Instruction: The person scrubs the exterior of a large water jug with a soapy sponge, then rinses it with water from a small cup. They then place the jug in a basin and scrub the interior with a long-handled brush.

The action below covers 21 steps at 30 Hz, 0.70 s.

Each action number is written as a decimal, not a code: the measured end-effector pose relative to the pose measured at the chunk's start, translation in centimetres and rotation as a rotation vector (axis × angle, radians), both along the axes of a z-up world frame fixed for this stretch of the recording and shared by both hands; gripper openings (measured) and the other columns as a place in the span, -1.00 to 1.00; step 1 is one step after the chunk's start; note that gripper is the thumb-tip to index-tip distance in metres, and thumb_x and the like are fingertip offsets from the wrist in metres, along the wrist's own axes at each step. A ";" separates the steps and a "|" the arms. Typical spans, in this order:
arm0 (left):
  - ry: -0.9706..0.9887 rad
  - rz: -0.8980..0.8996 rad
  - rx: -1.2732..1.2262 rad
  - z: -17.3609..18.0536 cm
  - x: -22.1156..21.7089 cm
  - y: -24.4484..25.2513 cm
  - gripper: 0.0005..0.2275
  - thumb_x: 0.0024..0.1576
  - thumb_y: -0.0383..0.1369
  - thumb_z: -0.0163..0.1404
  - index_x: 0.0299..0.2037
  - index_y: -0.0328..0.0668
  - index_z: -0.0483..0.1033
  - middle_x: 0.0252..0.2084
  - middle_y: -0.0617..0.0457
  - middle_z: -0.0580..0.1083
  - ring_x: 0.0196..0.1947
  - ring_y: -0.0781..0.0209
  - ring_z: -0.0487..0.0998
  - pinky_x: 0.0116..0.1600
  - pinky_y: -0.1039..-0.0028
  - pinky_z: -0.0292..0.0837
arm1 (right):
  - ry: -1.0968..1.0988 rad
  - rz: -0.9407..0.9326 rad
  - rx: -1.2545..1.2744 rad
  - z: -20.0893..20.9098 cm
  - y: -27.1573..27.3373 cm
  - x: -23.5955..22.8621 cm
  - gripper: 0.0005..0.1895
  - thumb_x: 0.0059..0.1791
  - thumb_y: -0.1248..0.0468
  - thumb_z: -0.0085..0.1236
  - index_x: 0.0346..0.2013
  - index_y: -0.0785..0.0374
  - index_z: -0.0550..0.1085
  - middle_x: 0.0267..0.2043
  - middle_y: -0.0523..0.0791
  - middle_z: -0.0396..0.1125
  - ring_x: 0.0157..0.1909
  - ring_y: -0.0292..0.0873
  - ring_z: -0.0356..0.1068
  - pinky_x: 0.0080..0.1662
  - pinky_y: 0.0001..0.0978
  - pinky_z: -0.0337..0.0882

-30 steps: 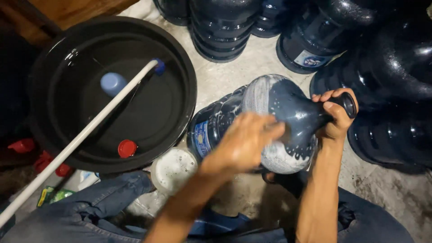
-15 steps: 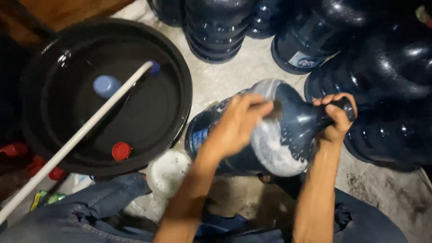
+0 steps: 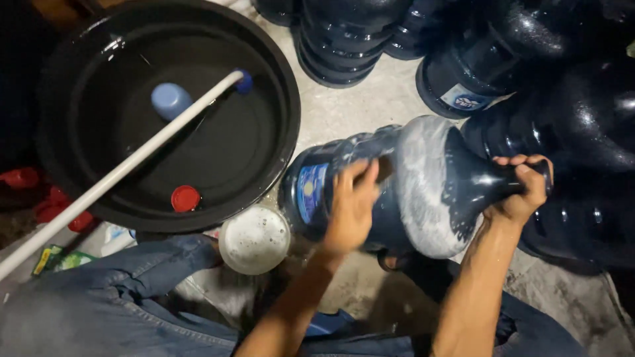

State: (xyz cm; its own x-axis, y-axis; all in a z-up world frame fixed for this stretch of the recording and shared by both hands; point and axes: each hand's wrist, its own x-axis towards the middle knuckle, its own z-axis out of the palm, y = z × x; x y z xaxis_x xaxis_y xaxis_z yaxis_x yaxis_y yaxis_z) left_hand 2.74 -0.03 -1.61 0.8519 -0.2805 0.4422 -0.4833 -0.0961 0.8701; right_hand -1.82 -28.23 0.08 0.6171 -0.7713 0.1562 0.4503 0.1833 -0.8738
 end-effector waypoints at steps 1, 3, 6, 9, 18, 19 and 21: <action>0.008 0.005 -0.001 -0.7 -0.8 0.0 -0.63 0.16 -0.52 -0.13 0.20 -0.23 0.26 0.11 -0.13 0.26 0.11 -0.05 0.32 0.23 0.28 0.14 | 0.008 0.005 -0.001 0.1 -0.5 -0.1 -0.85 -0.24 0.34 -0.06 -0.38 0.15 0.31 -0.41 -0.12 0.23 -0.34 -0.09 0.30 -0.09 -0.28 0.39; -0.095 0.038 0.017 -2.1 -2.1 0.5 -0.63 0.11 -0.57 0.01 0.14 -0.16 0.32 0.12 -0.23 0.31 -0.02 -0.14 0.40 0.13 0.24 0.26 | 0.014 -0.045 0.091 0.1 -1.0 -0.1 -0.87 -0.27 0.34 -0.04 -0.43 0.16 0.34 -0.45 -0.12 0.25 -0.37 -0.10 0.33 -0.12 -0.32 0.39; 0.072 0.038 0.019 -5.0 3.6 -1.2 -0.62 0.15 -0.45 -0.12 0.21 -0.15 0.26 0.05 -0.10 0.28 0.08 -0.03 0.35 0.24 0.28 0.19 | -0.041 -0.061 0.179 -0.8 -1.4 0.0 -0.90 -0.22 0.36 -0.01 -0.43 0.12 0.35 -0.45 -0.15 0.24 -0.34 -0.11 0.31 -0.08 -0.35 0.37; 0.145 -0.007 0.231 -6.5 8.8 -2.6 -0.61 0.09 -0.33 -0.06 0.14 -0.21 0.35 -0.06 -0.11 0.39 0.00 0.00 0.35 0.15 0.26 0.12 | -0.019 -0.297 0.127 0.1 0.4 1.4 -0.89 -0.21 0.44 0.02 -0.45 0.18 0.37 -0.51 -0.14 0.22 -0.42 -0.23 0.29 -0.24 -0.47 0.44; -0.267 -0.390 1.142 -27.0 1.5 17.6 -0.79 -0.24 -0.63 0.00 -0.40 -0.20 0.45 -0.46 -0.03 0.48 -0.47 0.05 0.50 -0.39 0.30 0.36 | 0.087 0.126 -0.253 -3.0 -2.4 -0.7 -0.65 -0.07 0.03 0.04 -0.07 0.11 0.36 -0.14 -0.19 0.25 0.04 -0.14 0.30 0.27 -0.31 0.30; -0.267 -0.384 1.156 -26.6 0.5 18.3 -0.79 -0.24 -0.63 0.00 -0.40 -0.20 0.45 -0.46 -0.03 0.48 -0.47 0.05 0.50 -0.39 0.30 0.36 | 0.080 0.131 -0.241 -3.5 -1.8 -0.2 -0.65 -0.07 0.03 0.04 -0.07 0.11 0.36 -0.14 -0.19 0.25 0.04 -0.14 0.30 0.27 -0.31 0.30; 0.626 0.229 1.130 -26.0 -2.1 18.4 -0.62 -0.03 -0.05 -0.14 -0.24 -0.23 0.41 -0.23 -0.16 0.45 -0.15 -0.26 0.41 -0.04 0.12 0.33 | 0.039 -0.101 -0.222 -3.6 -1.4 0.3 -0.68 -0.12 0.03 0.03 -0.38 0.24 0.40 -0.31 -0.12 0.25 -0.15 -0.10 0.36 0.06 -0.31 0.36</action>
